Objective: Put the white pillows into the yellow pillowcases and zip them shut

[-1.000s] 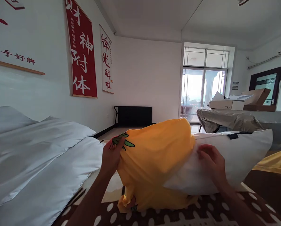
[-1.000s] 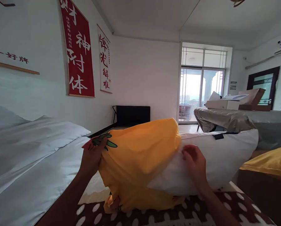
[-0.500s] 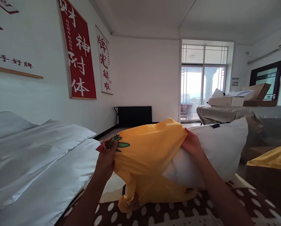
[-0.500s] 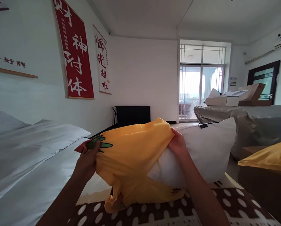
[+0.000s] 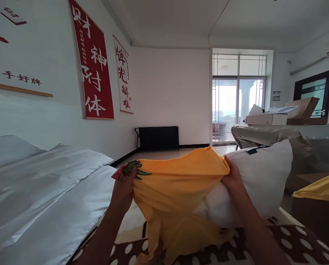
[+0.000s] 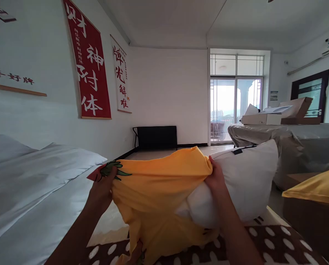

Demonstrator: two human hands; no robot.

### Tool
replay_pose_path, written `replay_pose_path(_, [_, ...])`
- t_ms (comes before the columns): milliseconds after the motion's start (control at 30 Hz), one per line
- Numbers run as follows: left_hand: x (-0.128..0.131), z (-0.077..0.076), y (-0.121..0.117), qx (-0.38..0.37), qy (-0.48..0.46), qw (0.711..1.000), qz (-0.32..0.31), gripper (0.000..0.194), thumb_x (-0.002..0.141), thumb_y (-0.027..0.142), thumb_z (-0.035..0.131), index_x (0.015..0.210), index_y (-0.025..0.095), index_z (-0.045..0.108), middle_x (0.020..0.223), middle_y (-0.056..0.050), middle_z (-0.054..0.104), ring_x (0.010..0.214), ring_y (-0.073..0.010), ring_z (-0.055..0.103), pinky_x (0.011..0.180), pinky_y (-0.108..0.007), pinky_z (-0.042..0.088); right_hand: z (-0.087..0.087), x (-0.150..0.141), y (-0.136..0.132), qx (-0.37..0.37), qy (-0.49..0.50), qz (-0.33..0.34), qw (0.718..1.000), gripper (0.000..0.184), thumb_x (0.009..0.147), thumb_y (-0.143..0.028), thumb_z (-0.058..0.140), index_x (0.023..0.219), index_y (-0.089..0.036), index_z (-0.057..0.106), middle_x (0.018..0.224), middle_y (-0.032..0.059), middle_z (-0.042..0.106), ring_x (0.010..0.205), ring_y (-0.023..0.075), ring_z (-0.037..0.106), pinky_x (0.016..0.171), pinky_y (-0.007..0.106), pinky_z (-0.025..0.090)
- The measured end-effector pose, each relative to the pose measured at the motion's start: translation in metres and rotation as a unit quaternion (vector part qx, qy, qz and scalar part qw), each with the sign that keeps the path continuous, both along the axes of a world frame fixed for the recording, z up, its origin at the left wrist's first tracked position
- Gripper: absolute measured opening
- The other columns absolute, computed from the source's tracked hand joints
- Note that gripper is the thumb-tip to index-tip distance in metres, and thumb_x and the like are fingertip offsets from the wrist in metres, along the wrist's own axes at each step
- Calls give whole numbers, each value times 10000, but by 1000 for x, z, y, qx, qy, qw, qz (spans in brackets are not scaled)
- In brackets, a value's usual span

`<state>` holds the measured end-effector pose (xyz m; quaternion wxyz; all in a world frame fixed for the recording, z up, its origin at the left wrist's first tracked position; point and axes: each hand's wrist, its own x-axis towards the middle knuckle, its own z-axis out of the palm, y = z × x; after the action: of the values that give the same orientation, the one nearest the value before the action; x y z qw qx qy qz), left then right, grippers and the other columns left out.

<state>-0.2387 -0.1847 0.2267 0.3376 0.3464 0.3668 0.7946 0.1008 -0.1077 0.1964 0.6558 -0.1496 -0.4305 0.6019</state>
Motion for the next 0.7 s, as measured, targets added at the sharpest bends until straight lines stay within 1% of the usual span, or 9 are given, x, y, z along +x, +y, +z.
replay_pose_path(100, [2, 2, -6, 27, 79, 996, 28, 416, 563, 391, 811, 889, 210, 625, 887, -16, 698, 848, -186, 661, 705, -251, 540, 5, 6, -8, -92, -47, 82, 991, 225, 777, -340, 617, 912, -161, 643, 875, 89, 730, 907, 254, 685, 795, 404, 556])
replay_pose_path(167, [5, 3, -10, 26, 112, 992, 58, 463, 493, 381, 838, 862, 201, 622, 889, -22, 699, 869, -191, 652, 730, -249, 527, 7, 9, -10, -106, -44, 80, 990, 192, 769, -270, 627, 928, -164, 645, 870, 74, 733, 881, 232, 693, 783, 369, 565])
replay_pose_path(233, [9, 2, -14, 23, 153, 986, 70, 532, 469, 344, 847, 930, 214, 616, 950, -26, 701, 924, -201, 643, 789, -269, 517, 6, 9, -8, -77, -10, 46, 996, 179, 764, -266, 636, 921, -182, 648, 880, 50, 735, 884, 212, 692, 794, 343, 566])
replay_pose_path(300, [13, 1, -17, 9, 204, 976, 70, 602, 477, 331, 843, 1020, 224, 604, 1015, -39, 696, 985, -227, 629, 845, -307, 502, 0, 4, -5, -32, 25, 16, 999, 189, 757, -319, 654, 908, -205, 651, 907, 29, 735, 921, 202, 683, 827, 335, 559])
replay_pose_path(367, [16, 0, -19, -13, 242, 968, 72, 591, 503, 356, 826, 1034, 213, 612, 1038, -59, 693, 1019, -255, 614, 865, -335, 491, -6, -4, 0, 2, 44, 1, 999, 218, 740, -375, 674, 893, -221, 653, 935, 19, 732, 976, 199, 666, 863, 335, 546])
replay_pose_path(467, [17, 0, -21, -10, 236, 968, 81, 515, 560, 400, 789, 1006, 205, 621, 1041, -62, 690, 1028, -254, 606, 879, -338, 480, -9, -16, 7, 24, 68, -19, 997, 230, 717, -422, 684, 843, -232, 652, 908, 24, 734, 1038, 219, 641, 883, 366, 536])
replay_pose_path(567, [13, -3, -20, 18, 212, 975, 71, 482, 601, 413, 767, 1013, 213, 615, 1056, -55, 683, 1015, -226, 609, 889, -321, 476, -7, -20, 11, 11, 82, -9, 996, 220, 703, -421, 687, 819, -237, 652, 859, 26, 737, 1057, 245, 630, 906, 420, 520])
replay_pose_path(633, [10, -6, -18, 35, 196, 979, 44, 467, 611, 415, 769, 1001, 207, 619, 1065, -60, 680, 1000, -221, 616, 873, -309, 486, -8, -19, 7, 2, 87, -8, 996, 224, 708, -411, 681, 849, -240, 659, 891, 22, 736, 1073, 243, 620, 945, 429, 495])
replay_pose_path(700, [8, -11, -15, 48, 176, 983, 11, 467, 624, 427, 767, 1003, 199, 617, 1073, -69, 678, 984, -223, 624, 845, -308, 502, -15, -19, -2, 15, 87, -12, 996, 238, 726, -427, 667, 890, -255, 666, 976, 15, 727, 1114, 231, 595, 992, 412, 460])
